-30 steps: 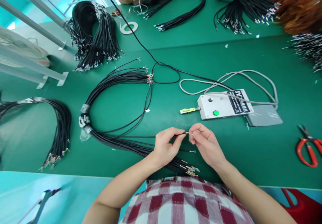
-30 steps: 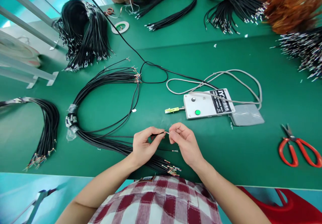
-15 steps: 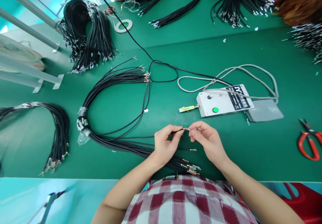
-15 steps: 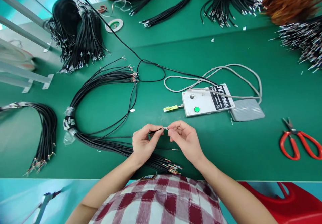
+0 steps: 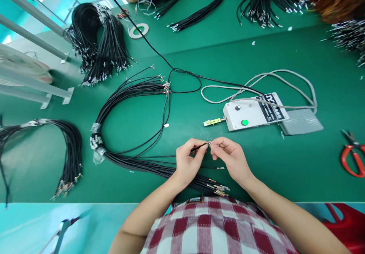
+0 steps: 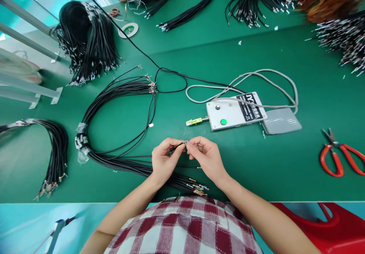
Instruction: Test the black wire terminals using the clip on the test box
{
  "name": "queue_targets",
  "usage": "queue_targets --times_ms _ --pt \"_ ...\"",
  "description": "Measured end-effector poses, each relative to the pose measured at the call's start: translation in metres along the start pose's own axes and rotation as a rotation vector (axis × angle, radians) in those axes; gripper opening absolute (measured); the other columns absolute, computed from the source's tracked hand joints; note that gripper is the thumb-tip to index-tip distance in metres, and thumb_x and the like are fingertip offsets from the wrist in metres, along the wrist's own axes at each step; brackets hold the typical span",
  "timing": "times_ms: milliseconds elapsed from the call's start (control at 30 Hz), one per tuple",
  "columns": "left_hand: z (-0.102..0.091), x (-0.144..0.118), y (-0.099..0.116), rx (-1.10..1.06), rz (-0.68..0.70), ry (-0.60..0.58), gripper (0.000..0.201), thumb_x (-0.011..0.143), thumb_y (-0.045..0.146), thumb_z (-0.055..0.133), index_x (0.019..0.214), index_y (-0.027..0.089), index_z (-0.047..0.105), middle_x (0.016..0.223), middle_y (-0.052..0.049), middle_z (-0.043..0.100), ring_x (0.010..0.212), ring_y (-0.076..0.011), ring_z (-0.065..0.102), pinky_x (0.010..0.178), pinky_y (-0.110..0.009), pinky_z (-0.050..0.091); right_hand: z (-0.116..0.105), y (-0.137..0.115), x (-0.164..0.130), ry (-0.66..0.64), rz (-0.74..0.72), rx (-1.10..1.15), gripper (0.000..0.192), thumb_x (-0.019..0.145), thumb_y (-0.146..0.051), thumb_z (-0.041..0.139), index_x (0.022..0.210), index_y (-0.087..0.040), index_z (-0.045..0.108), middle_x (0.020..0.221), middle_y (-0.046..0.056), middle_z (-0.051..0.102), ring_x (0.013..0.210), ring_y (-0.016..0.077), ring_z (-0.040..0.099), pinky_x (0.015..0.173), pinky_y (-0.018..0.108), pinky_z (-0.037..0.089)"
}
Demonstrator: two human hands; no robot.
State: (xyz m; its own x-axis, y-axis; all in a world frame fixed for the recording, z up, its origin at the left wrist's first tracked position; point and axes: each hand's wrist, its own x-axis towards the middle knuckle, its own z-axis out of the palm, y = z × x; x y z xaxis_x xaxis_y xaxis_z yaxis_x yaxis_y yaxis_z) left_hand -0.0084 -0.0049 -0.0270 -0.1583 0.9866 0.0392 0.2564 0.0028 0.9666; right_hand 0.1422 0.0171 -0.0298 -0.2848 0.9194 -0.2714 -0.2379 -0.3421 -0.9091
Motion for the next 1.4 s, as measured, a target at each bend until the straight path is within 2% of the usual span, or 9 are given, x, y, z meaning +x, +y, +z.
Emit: queue_targets --times_ms 100,200,333,533,700,867,1067,1200,1400 --pt "-0.004 0.001 0.002 -0.037 -0.014 -0.091 0.013 0.089 0.026 0.064 0.095 0.016 0.071 0.082 -0.006 0.072 0.074 -0.0139 0.066 0.066 -0.024 0.053 -0.001 -0.005 0.002 0.0 -0.011 -0.048 0.022 0.083 -0.042 0.073 0.08 -0.021 0.067 0.065 -0.002 0.061 0.058 0.0116 0.056 0.059 0.027 0.046" --pt "-0.006 0.002 0.005 -0.109 -0.081 -0.143 0.016 0.091 0.029 0.062 0.093 0.015 0.069 0.075 -0.004 0.069 0.064 -0.0112 0.062 0.06 -0.022 0.051 -0.001 -0.01 0.003 0.0 -0.03 -0.096 0.023 0.083 -0.042 0.072 0.079 -0.021 0.066 0.064 -0.002 0.061 0.058 0.0122 0.056 0.06 0.027 0.047" --pt "-0.003 0.002 0.008 -0.256 -0.21 -0.102 0.021 0.085 0.033 0.071 0.084 0.014 0.064 0.066 -0.001 0.065 0.054 -0.0099 0.059 0.055 -0.023 0.05 -0.001 -0.009 0.003 -0.002 -0.025 -0.084 0.023 0.083 -0.043 0.072 0.078 -0.021 0.066 0.069 -0.001 0.063 0.061 0.0128 0.056 0.061 0.028 0.047" --pt "-0.003 0.006 0.009 -0.381 -0.299 -0.109 0.028 0.078 0.038 0.077 0.08 0.014 0.061 0.061 0.0 0.065 0.05 -0.01 0.06 0.052 -0.023 0.05 -0.006 -0.002 0.004 -0.027 0.071 0.102 0.021 0.087 -0.041 0.067 0.09 -0.02 0.07 0.075 0.0 0.064 0.064 0.0121 0.055 0.063 0.027 0.045" --pt "-0.004 0.007 0.007 -0.399 -0.312 -0.12 0.029 0.078 0.038 0.078 0.08 0.014 0.061 0.061 0.0 0.064 0.05 -0.0097 0.059 0.051 -0.022 0.05 0.005 -0.004 0.009 0.014 0.08 0.129 0.024 0.081 -0.042 0.072 0.091 -0.02 0.071 0.074 -0.001 0.062 0.06 0.0109 0.05 0.061 0.027 0.043" --pt "-0.004 0.006 0.004 -0.438 -0.297 -0.13 0.026 0.08 0.034 0.076 0.08 0.014 0.06 0.061 0.001 0.064 0.05 -0.0088 0.058 0.052 -0.022 0.048 0.019 -0.001 0.011 0.098 0.077 0.14 0.024 0.074 -0.041 0.079 0.08 -0.02 0.07 0.066 -0.003 0.057 0.056 0.0092 0.043 0.056 0.026 0.039" --pt "-0.003 0.003 -0.005 -0.45 -0.282 -0.116 0.023 0.083 0.034 0.073 0.083 0.015 0.06 0.061 0.002 0.063 0.052 -0.0095 0.058 0.053 -0.022 0.047 0.026 0.005 0.006 0.134 0.115 0.214 0.022 0.073 -0.039 0.079 0.079 -0.019 0.071 0.062 -0.004 0.055 0.055 0.0094 0.044 0.054 0.026 0.039" --pt "-0.004 0.003 -0.007 -0.45 -0.284 -0.12 0.024 0.083 0.035 0.073 0.083 0.016 0.059 0.062 0.002 0.063 0.052 -0.0097 0.058 0.054 -0.023 0.047 0.025 0.005 0.007 0.181 -0.05 0.043 0.016 0.077 -0.037 0.077 0.08 -0.022 0.071 0.073 0.0 0.064 0.056 0.011 0.05 0.054 0.027 0.042" --pt "-0.005 0.004 -0.006 -0.459 -0.286 -0.121 0.025 0.083 0.036 0.073 0.083 0.016 0.058 0.061 0.003 0.061 0.05 -0.009 0.056 0.053 -0.022 0.046 0.006 0.003 0.007 0.208 -0.539 -0.608 0.007 0.086 -0.028 0.07 0.086 -0.03 0.077 0.09 0.004 0.073 0.073 0.0181 0.063 0.069 0.035 0.045"
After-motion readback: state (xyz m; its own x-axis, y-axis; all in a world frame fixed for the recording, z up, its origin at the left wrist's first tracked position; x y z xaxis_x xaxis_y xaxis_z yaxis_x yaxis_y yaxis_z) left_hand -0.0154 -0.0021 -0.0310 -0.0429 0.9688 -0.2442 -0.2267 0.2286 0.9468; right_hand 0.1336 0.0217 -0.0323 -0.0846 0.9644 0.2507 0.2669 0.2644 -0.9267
